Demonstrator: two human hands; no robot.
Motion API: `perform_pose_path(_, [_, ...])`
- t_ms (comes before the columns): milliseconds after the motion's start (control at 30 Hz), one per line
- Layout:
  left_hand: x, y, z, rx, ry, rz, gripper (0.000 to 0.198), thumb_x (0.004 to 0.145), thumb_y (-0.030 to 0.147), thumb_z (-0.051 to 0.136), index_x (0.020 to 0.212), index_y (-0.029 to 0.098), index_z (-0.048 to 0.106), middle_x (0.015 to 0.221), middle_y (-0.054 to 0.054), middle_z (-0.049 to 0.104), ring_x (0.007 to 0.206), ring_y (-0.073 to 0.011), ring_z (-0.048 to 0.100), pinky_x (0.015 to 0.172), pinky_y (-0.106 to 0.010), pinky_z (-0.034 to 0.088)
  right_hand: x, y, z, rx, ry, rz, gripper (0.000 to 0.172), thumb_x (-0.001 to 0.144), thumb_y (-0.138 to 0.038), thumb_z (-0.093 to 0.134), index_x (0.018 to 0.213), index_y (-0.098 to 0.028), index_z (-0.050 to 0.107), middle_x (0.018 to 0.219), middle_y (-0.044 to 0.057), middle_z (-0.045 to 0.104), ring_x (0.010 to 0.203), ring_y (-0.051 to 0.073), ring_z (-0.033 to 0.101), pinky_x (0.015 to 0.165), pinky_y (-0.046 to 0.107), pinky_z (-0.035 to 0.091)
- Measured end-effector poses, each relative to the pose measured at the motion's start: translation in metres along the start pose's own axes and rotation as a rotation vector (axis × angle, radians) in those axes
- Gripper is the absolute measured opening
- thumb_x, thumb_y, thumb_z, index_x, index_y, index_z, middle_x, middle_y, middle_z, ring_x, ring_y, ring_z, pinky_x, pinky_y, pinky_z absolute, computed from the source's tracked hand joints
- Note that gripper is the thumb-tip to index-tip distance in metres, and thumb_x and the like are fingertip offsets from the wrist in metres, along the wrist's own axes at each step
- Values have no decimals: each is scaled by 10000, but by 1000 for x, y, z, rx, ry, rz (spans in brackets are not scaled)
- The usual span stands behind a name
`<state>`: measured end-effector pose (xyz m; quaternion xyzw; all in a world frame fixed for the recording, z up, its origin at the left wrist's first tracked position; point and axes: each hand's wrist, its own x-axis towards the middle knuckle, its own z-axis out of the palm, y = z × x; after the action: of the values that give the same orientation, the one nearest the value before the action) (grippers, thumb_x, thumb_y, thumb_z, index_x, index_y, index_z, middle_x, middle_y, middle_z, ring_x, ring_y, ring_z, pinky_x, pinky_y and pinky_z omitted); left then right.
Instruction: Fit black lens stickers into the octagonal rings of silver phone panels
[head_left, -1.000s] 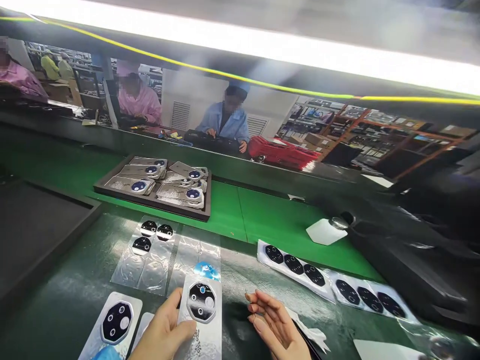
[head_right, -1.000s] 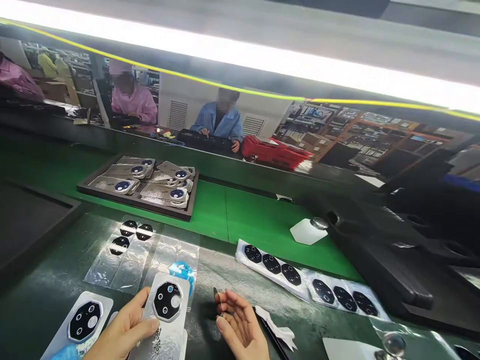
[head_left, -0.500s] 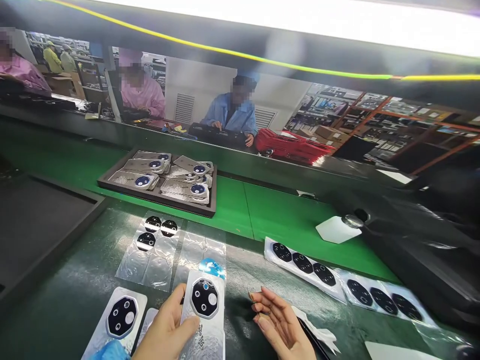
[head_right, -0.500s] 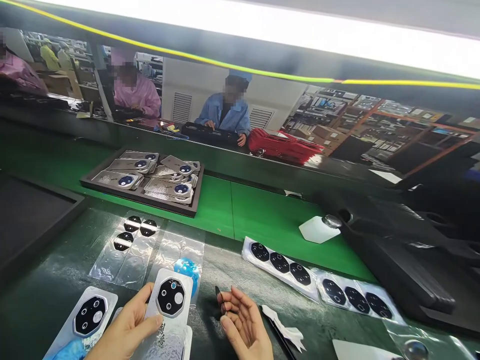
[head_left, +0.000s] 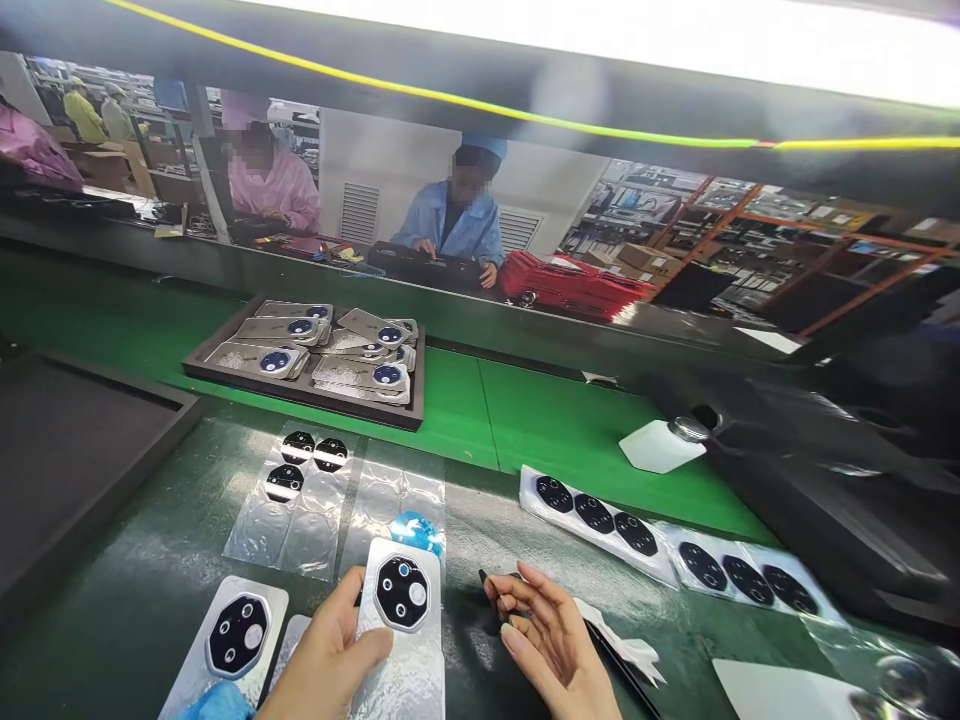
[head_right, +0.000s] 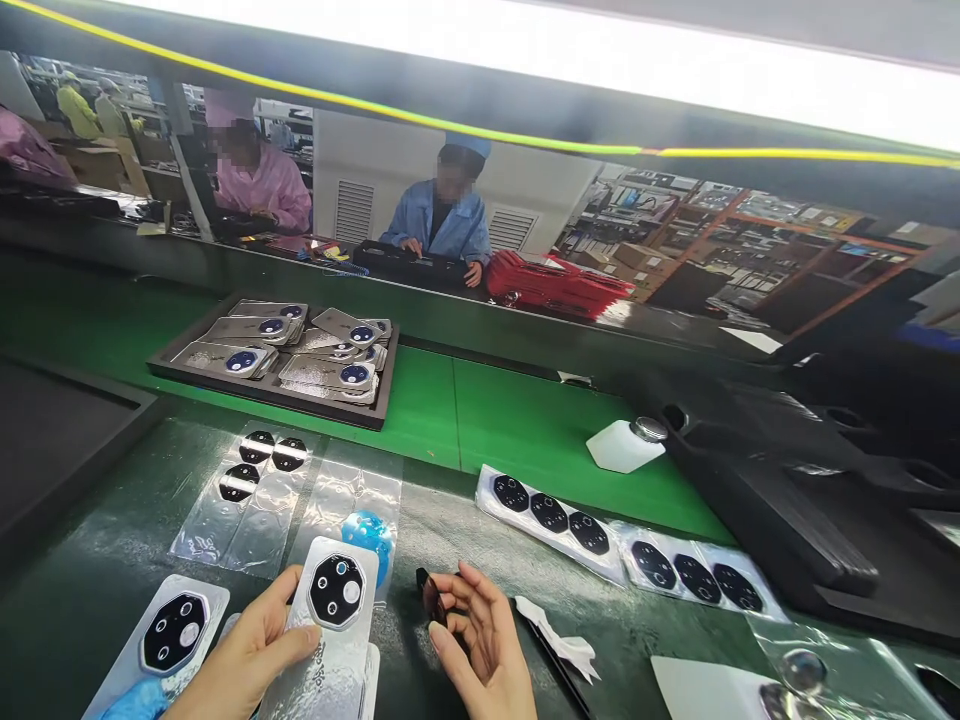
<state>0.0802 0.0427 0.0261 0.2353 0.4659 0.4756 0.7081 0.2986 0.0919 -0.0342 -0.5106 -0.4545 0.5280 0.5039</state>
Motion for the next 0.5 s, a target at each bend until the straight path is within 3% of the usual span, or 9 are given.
perform_pose_path(300, [-9, 12, 6, 43, 39, -83, 420, 836, 256, 642, 1242, 195, 556, 1033, -50, 739, 1058, -246, 653, 928, -331, 438, -6, -13, 4, -24, 12, 46, 544, 774, -461, 766, 1236, -264, 555, 1143, 85, 676, 1046, 250, 609, 841, 342, 510])
perform_pose_path(500, [-6, 8, 3, 33, 19, -93, 451, 848, 272, 640, 1278, 193, 530, 1036, -60, 740, 1073, -262, 655, 877, -332, 460, -7, -11, 3, -53, 6, 37, 575, 769, -459, 768, 1255, -257, 539, 1170, 84, 657, 1042, 237, 601, 844, 329, 506])
